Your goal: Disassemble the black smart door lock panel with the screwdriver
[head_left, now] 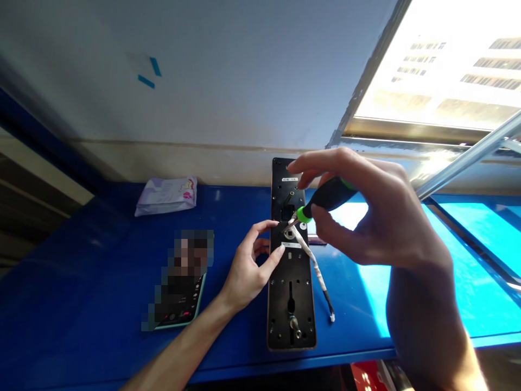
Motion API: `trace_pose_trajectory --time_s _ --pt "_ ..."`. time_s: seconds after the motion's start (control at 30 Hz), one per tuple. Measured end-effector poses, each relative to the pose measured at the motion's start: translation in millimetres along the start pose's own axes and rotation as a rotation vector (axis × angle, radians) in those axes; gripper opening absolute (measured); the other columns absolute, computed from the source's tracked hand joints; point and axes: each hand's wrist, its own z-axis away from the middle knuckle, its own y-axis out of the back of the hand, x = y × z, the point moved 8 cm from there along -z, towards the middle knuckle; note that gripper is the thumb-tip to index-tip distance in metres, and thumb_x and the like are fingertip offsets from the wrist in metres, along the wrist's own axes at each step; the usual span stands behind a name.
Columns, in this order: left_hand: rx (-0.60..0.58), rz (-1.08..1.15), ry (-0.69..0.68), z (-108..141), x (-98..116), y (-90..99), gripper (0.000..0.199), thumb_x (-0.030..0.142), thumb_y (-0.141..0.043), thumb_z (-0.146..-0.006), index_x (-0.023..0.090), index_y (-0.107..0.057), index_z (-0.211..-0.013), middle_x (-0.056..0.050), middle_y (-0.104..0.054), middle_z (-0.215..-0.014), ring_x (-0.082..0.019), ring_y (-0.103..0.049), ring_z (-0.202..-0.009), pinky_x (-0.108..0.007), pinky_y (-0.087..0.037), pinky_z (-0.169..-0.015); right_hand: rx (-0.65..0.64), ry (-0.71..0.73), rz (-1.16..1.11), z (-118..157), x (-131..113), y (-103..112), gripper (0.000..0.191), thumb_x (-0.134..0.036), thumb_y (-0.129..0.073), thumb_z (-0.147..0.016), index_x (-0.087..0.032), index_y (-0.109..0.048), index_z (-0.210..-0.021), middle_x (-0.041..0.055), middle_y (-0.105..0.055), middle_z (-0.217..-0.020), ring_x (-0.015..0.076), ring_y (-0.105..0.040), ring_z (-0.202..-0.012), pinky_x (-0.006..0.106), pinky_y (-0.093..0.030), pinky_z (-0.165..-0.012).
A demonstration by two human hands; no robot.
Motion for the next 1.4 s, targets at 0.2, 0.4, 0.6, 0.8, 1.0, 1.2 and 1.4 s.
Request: trace_pose_trajectory --time_s 0.2,0.4,0.6,0.8,1.0,1.2,1.4 --pt "-0.009 -0.004 0.002 -0.1 -1.1 -0.6 0.038 0.030 -0.070 -0.096 0.024 -0.059 -0.132 -0.008 -0.070 -0.131 -0.020 -0.074 -0.104 -0.033 -0.061 -0.094 0.005 0.006 0.024 -0.3 2.2 1.5 0.030 -0.016 -0.068 -0.092 -0.023 -0.068 -0.121 -0.0003 -0.075 -0.091 0.0139 -0.070 -0.073 0.030 -0.058 -0.067" --pt "0.011 -0.027 0.021 -0.7 -0.4 2.1 0.033 0.036 -0.069 -0.098 0.025 -0.062 -0.129 -0.005 -0.071 -0.125 -0.016 -0.071 -0.090 -0.029 -0.059 -0.085 0.003 0.007 -0.005 0.6 0.9 6.0 0.055 -0.002 -0.064 -0.078 -0.028 -0.065 -0.127 0.0004 -0.074 -0.102 0.0169 -0.073 -0.087 0.033 -0.063 -0.082" --pt "0.012 -0.085 0.052 -2.7 -1.4 3.1 0.032 0.043 -0.069 -0.097 0.024 -0.068 -0.122 -0.001 -0.072 -0.087 -0.019 -0.071 -0.080 -0.030 -0.057 -0.075 0.047 -0.020 -0.010 1.8 -1.6 12.6 0.052 -0.005 -0.064 -0.081 -0.032 -0.066 -0.125 -0.0002 -0.074 -0.099 0.0181 -0.073 -0.082 0.033 -0.063 -0.076" --pt "0.071 -0.162 0.027 -9.7 6.1 3.8 0.022 0.044 -0.067 -0.097 0.024 -0.069 -0.105 -0.003 -0.075 -0.095 -0.019 -0.072 -0.076 -0.027 -0.056 -0.066 0.016 0.003 0.023 -0.6 -3.2 11.1 0.052 -0.005 -0.063 -0.079 -0.030 -0.068 -0.124 -0.0002 -0.075 -0.098 0.0176 -0.072 -0.081 0.033 -0.061 -0.078" --pt "0.069 -0.205 -0.022 -13.7 17.2 1.8 0.014 0.036 -0.067 -0.095 0.023 -0.067 -0.099 -0.002 -0.074 -0.102 -0.017 -0.072 -0.075 -0.025 -0.058 -0.065 0.007 0.000 0.055 -0.7 -2.6 11.0 0.052 -0.005 -0.063 -0.079 -0.030 -0.066 -0.125 -0.0001 -0.076 -0.099 0.0181 -0.072 -0.081 0.034 -0.061 -0.077" --pt "0.176 -0.395 -0.121 -14.7 29.0 10.1 0.013 0.034 -0.069 -0.094 0.021 -0.072 -0.094 -0.011 -0.063 -0.137 -0.024 -0.074 -0.102 -0.036 -0.065 -0.085 -0.003 0.006 0.059 0.9 -3.9 13.9 0.050 -0.007 -0.065 -0.081 -0.031 -0.068 -0.125 0.0005 -0.076 -0.099 0.0188 -0.072 -0.083 0.034 -0.062 -0.078" --pt "0.189 -0.687 -0.282 -15.6 52.0 11.8 0.009 0.028 -0.071 -0.093 0.022 -0.077 -0.091 -0.011 -0.063 -0.136 -0.028 -0.071 -0.109 -0.047 -0.061 -0.098 -0.008 0.030 0.076 0.5 -5.0 15.7 0.048 -0.009 -0.065 -0.082 -0.032 -0.067 -0.124 0.0002 -0.076 -0.098 0.0194 -0.073 -0.081 0.035 -0.063 -0.076"
